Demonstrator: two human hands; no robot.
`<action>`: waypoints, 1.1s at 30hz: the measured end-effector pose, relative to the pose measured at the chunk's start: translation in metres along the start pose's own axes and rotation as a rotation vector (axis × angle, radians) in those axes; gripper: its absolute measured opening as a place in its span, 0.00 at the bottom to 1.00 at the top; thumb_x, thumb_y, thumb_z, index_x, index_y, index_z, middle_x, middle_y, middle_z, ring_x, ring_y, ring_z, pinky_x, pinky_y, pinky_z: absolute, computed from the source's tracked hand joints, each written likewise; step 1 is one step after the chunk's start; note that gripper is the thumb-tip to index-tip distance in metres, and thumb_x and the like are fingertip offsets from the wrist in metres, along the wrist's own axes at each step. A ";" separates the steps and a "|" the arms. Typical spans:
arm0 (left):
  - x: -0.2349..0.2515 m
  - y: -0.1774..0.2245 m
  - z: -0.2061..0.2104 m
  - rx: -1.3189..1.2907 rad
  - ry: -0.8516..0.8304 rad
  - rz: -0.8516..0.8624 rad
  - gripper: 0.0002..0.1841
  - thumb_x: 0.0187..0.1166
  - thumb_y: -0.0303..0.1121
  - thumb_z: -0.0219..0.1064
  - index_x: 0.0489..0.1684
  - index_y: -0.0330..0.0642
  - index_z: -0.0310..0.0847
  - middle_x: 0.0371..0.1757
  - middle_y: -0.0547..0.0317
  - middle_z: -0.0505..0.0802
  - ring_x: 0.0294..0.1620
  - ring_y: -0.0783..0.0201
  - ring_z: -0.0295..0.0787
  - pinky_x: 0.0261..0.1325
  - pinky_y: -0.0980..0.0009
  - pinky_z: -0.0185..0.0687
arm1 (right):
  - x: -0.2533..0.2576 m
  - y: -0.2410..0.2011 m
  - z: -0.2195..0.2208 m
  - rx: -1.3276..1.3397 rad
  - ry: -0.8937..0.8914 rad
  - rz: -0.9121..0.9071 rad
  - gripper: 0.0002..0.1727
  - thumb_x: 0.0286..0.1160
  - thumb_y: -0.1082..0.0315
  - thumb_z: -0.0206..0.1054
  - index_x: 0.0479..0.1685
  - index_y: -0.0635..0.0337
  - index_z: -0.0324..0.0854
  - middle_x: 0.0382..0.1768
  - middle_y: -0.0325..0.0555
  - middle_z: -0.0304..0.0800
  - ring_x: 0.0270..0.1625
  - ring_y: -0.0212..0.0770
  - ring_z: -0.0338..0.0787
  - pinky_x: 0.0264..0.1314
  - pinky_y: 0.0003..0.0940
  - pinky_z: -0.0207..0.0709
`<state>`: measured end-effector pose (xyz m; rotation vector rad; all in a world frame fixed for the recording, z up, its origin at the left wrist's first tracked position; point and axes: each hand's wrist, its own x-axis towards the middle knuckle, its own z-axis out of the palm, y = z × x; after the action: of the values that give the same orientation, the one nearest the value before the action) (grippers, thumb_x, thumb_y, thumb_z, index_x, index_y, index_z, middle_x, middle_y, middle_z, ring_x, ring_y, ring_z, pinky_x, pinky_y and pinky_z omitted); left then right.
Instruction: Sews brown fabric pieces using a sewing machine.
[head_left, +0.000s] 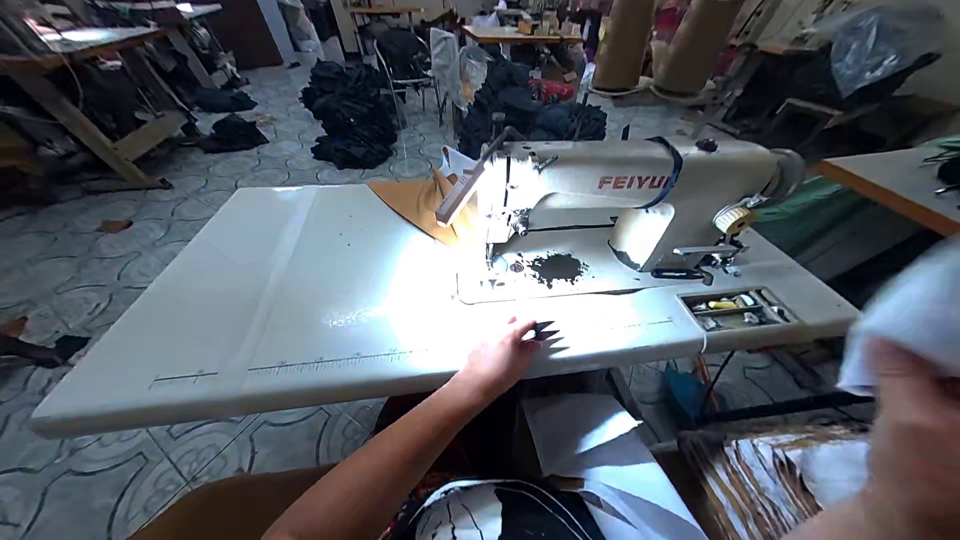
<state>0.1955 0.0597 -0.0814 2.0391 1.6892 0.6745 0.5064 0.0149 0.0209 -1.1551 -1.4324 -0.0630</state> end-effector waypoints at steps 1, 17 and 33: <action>0.015 -0.004 0.007 -0.007 0.023 0.058 0.20 0.84 0.37 0.64 0.71 0.40 0.84 0.66 0.39 0.88 0.66 0.45 0.87 0.70 0.49 0.79 | -0.006 0.019 0.004 -0.047 -0.127 -0.051 0.25 0.74 0.69 0.70 0.64 0.81 0.73 0.47 0.59 0.89 0.45 0.28 0.89 0.49 0.25 0.85; -0.012 -0.039 -0.175 0.216 -0.233 -0.135 0.10 0.80 0.29 0.71 0.29 0.32 0.88 0.26 0.48 0.89 0.29 0.56 0.85 0.38 0.55 0.80 | -0.072 0.013 0.202 0.248 -0.789 -0.374 0.20 0.84 0.59 0.61 0.62 0.61 0.90 0.59 0.55 0.94 0.62 0.53 0.92 0.68 0.52 0.82; -0.074 -0.119 -0.087 0.361 0.314 0.073 0.15 0.74 0.30 0.70 0.55 0.32 0.92 0.63 0.35 0.92 0.67 0.38 0.90 0.70 0.36 0.78 | -0.117 -0.012 0.238 0.106 -0.651 -0.447 0.27 0.85 0.56 0.57 0.59 0.74 0.87 0.57 0.68 0.92 0.63 0.66 0.91 0.68 0.61 0.79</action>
<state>0.0390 0.0093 -0.0895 2.3485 2.0454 0.7952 0.2997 0.0923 -0.1266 -0.7724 -2.2272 0.0856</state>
